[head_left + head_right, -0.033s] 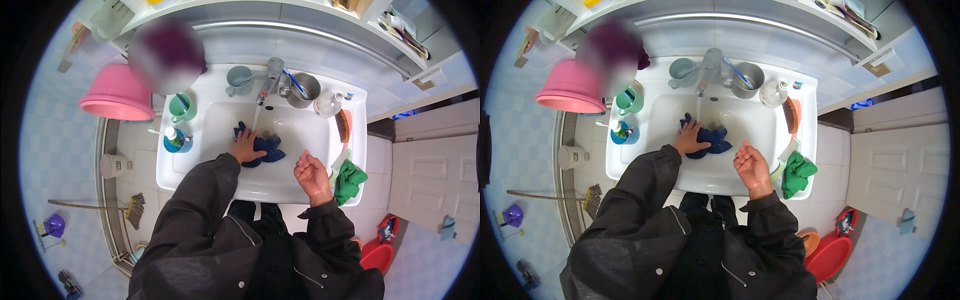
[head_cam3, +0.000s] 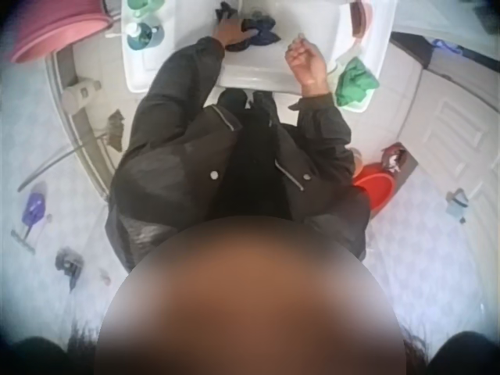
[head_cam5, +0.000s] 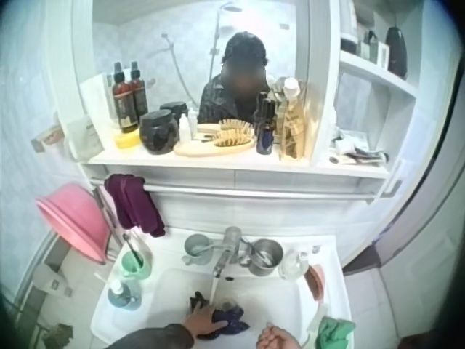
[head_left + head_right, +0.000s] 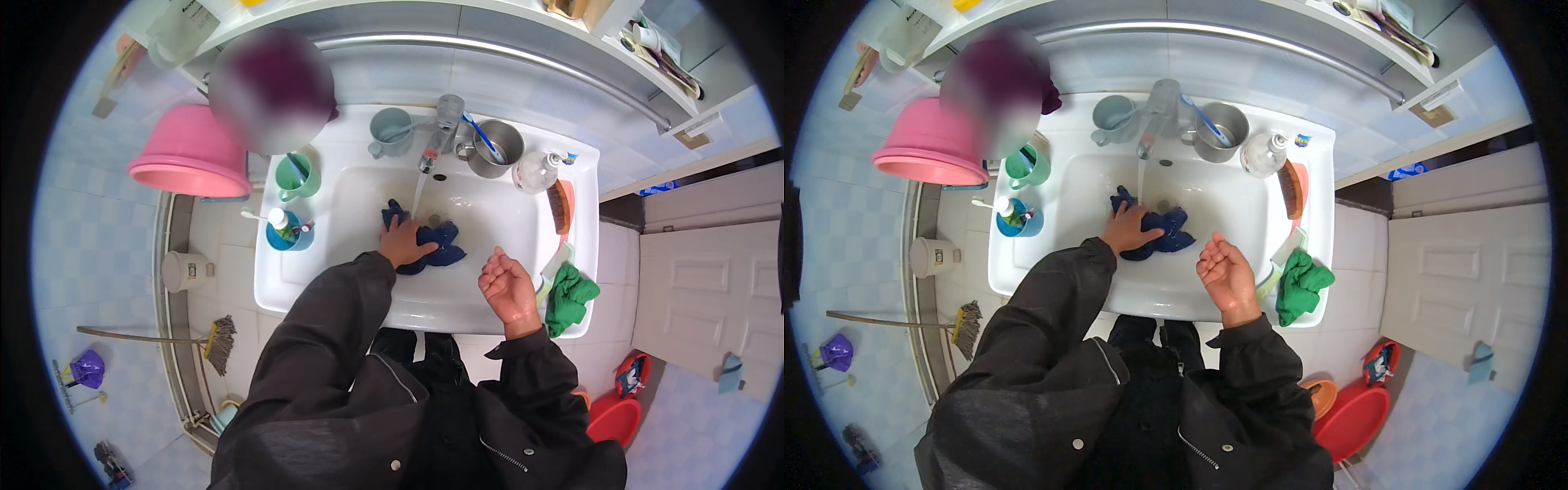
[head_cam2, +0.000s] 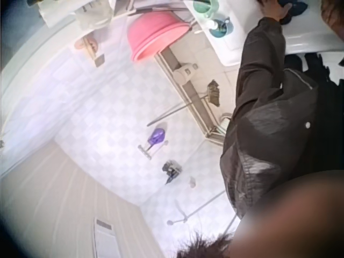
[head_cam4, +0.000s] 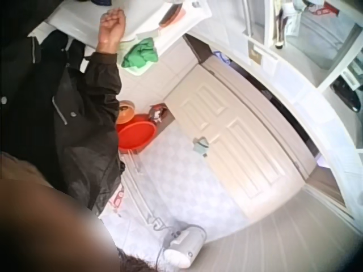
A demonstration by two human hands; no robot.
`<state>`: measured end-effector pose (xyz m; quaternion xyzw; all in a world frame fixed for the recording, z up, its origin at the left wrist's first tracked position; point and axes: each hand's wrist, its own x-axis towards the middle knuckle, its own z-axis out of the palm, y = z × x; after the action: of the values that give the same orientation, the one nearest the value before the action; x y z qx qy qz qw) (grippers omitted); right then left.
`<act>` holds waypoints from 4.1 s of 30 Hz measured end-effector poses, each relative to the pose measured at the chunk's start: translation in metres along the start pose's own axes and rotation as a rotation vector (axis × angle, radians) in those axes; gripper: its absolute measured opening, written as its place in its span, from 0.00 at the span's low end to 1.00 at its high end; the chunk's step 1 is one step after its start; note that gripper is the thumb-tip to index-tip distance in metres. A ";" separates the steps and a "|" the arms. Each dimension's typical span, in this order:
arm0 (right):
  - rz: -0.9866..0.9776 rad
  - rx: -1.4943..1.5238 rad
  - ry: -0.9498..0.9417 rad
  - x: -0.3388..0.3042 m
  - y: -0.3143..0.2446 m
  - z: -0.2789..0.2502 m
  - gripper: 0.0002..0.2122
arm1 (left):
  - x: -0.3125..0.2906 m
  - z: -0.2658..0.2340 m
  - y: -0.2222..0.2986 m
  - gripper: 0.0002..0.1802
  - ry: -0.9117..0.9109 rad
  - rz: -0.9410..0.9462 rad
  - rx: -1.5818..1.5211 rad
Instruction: The person washes a blue cloth in a bathroom sink by hand. They scrub the cloth, rinse it under running water, and wring it out repeatedly.
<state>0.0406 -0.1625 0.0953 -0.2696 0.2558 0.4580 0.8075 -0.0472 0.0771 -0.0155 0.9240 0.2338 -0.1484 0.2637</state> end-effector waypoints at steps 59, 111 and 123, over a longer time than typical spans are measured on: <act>0.159 -0.291 -0.295 0.203 0.060 -0.007 0.21 | -0.018 -0.012 0.077 0.25 0.482 0.132 -0.371; 0.155 -0.117 -0.077 0.177 0.033 0.074 0.13 | 0.086 -0.021 -0.015 0.29 0.115 -0.214 -1.257; 0.121 -0.126 0.329 0.184 0.023 0.026 0.27 | 0.067 -0.008 -0.013 0.17 0.110 -0.216 -1.542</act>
<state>0.1074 -0.0242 -0.0119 -0.3750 0.3710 0.4708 0.7072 0.0041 0.1154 -0.0409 0.4578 0.3723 0.0772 0.8037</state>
